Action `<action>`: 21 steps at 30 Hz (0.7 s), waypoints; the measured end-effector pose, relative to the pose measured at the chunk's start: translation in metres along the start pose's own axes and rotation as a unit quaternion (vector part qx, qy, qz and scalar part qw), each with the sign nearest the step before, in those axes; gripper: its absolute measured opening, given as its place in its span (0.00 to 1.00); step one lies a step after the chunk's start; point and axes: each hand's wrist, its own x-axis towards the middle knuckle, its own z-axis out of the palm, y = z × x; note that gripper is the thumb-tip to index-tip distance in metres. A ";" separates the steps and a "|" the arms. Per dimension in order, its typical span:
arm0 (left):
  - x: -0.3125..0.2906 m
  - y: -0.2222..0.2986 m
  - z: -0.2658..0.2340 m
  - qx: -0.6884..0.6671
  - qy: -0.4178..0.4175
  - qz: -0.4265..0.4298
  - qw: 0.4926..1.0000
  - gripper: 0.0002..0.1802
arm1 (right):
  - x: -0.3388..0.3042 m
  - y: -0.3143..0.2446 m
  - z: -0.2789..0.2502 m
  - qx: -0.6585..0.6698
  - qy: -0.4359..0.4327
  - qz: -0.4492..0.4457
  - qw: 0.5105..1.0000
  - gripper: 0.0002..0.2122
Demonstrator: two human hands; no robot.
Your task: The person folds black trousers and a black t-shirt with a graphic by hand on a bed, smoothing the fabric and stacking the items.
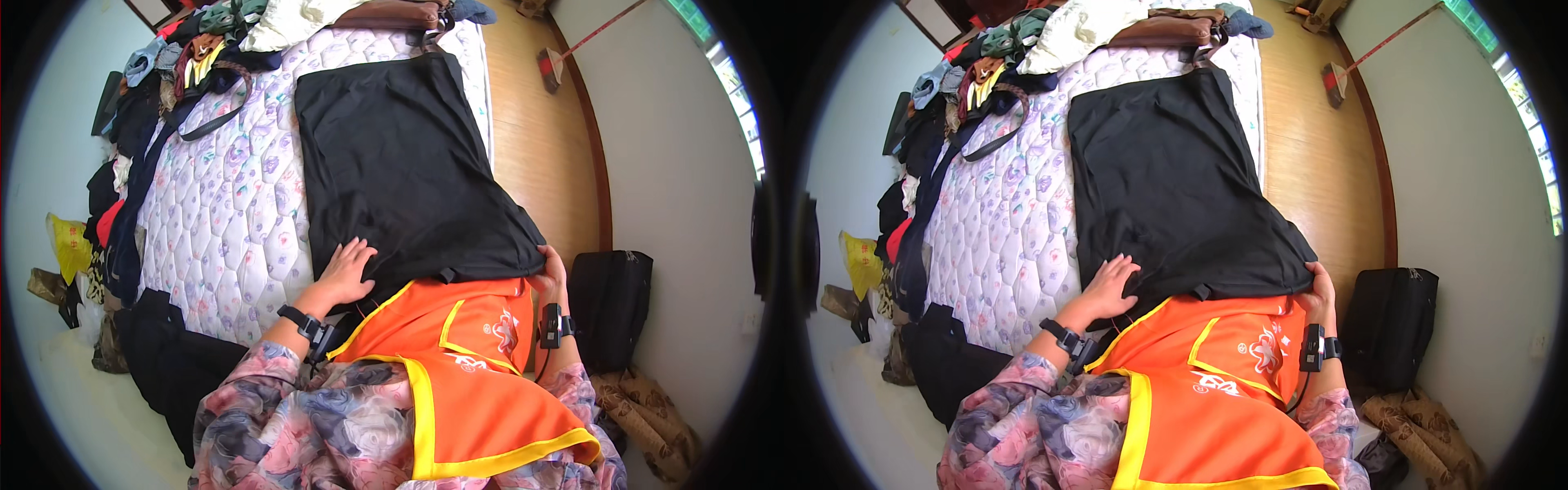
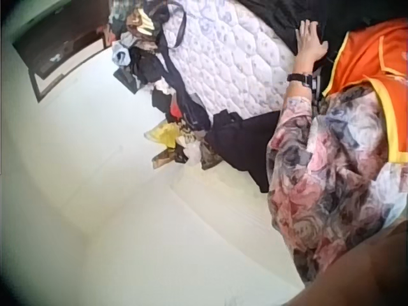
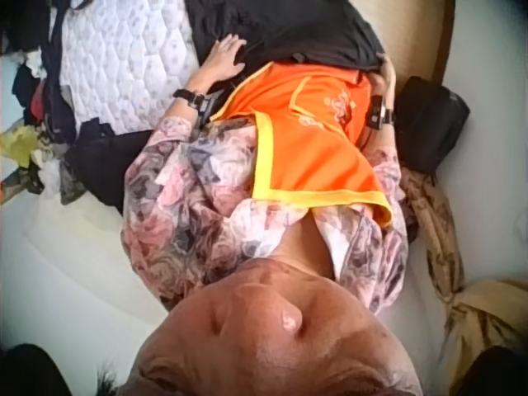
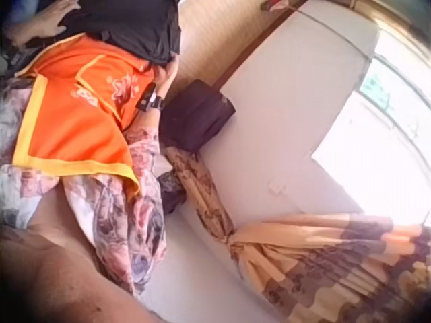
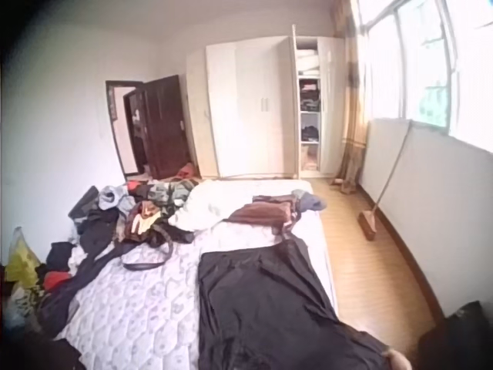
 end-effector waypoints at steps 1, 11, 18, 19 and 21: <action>-0.001 -0.001 0.008 -0.018 -0.002 -0.013 1.000 0.36 | -0.001 -0.002 0.001 0.012 -0.022 -0.013 1.000 0.12; -0.018 -0.012 0.019 0.022 0.022 -0.001 1.000 0.32 | -0.092 0.055 0.173 -0.610 -0.111 -0.607 0.497 0.18; -0.028 -0.008 0.017 -0.016 0.045 0.003 0.999 0.35 | -0.103 0.094 0.164 -0.830 -0.188 -0.398 0.342 0.20; -0.035 -0.007 0.015 -0.016 0.056 -0.003 0.998 0.37 | -0.112 0.088 0.167 -0.832 -0.176 -0.395 0.348 0.21; -0.052 -0.003 0.012 -0.017 0.078 -0.014 0.997 0.40 | -0.120 0.081 0.163 -0.837 -0.162 -0.380 0.359 0.22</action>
